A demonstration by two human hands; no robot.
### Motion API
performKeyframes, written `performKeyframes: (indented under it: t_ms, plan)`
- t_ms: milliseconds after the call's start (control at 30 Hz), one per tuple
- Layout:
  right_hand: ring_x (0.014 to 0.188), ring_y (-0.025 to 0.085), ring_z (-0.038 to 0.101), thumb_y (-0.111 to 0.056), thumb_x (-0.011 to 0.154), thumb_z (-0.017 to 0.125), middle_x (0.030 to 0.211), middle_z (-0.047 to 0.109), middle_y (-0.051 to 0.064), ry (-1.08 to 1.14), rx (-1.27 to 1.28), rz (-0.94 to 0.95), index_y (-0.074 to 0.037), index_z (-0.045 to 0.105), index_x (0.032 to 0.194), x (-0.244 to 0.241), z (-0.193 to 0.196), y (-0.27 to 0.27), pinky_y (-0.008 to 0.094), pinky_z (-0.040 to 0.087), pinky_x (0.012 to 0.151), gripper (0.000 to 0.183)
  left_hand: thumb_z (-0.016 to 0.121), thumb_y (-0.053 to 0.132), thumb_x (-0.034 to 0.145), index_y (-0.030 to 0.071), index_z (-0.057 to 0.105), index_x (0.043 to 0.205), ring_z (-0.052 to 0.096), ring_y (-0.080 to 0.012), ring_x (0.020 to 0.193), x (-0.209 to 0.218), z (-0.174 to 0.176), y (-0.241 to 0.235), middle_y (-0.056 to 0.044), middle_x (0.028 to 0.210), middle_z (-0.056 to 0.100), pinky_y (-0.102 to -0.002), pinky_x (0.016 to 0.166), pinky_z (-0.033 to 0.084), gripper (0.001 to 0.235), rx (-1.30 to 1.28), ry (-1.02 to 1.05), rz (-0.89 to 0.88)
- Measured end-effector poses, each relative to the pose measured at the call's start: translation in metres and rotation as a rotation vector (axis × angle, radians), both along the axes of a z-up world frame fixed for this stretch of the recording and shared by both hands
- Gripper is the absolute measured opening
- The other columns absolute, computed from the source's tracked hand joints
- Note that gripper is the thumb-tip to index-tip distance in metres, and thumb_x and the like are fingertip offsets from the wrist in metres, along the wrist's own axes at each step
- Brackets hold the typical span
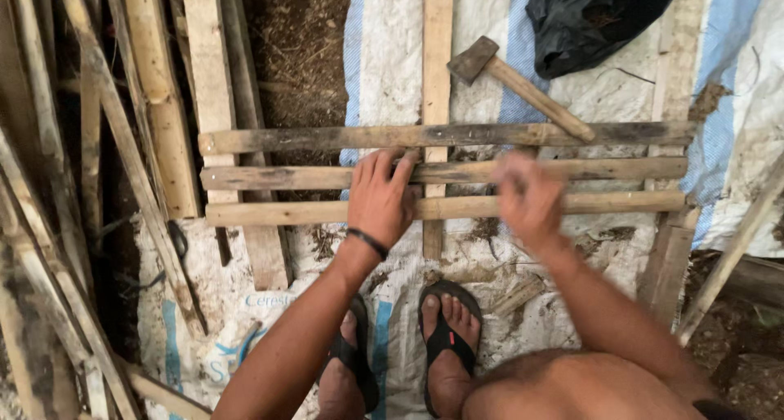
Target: The person assembles a frame by taking nails from a bag and driving them into horizontal bamboo slats aligned across vertical wooden supports using a hammer.
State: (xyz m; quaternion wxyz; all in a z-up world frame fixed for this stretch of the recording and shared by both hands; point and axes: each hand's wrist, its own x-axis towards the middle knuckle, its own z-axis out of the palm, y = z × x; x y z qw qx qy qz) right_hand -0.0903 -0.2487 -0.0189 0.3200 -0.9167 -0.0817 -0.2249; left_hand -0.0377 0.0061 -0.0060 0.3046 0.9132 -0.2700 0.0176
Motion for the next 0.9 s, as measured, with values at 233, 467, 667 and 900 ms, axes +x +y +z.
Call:
performKeyframes:
  t_ms: [233,467,667,900]
  plan:
    - [0.108,0.039,0.067,0.001,0.098,0.062,0.108,0.070,0.020,0.161,-0.442,-0.159,0.000,0.070,0.113,0.074,0.045,-0.069,0.047,0.053,0.099,0.018,0.067,0.013,0.096,0.011,0.062,0.119,0.054,-0.0299,0.107,-0.091,-0.033,0.005,-0.015,0.111,0.059,-0.045,0.094,0.044,0.024,0.001,0.324,0.057]
    - [0.090,0.042,0.065,-0.026,0.087,0.083,0.098,0.067,0.025,0.516,-0.378,-0.093,0.006,0.067,0.110,0.086,0.054,-0.068,0.052,0.052,0.081,0.042,0.081,0.025,0.081,-0.002,0.050,0.122,0.051,-0.0407,0.114,-0.121,-0.035,-0.050,-0.024,0.116,0.052,-0.051,0.102,0.042,0.058,-0.454,0.504,0.451]
    - [0.089,0.041,0.067,-0.011,0.099,0.073,0.101,0.068,0.025,0.358,-0.499,-0.059,0.004,0.068,0.110,0.094,0.052,-0.068,0.050,0.055,0.082,0.019,0.076,0.011,0.074,-0.007,0.040,0.145,0.040,-0.0522,0.123,-0.124,-0.047,-0.071,-0.035,0.137,0.041,-0.057,0.108,0.035,0.082,-0.294,0.368,0.527]
    - [0.068,0.014,0.066,-0.018,0.113,0.048,0.089,0.071,0.014,0.617,0.461,-0.255,0.003,0.065,0.108,0.139,0.037,-0.053,0.032,0.056,0.058,0.027,0.075,0.013,0.083,0.013,0.033,0.161,0.042,-0.0510,0.129,-0.125,-0.058,-0.072,-0.032,0.142,0.041,-0.053,0.111,0.037,0.088,-0.337,0.374,0.526]
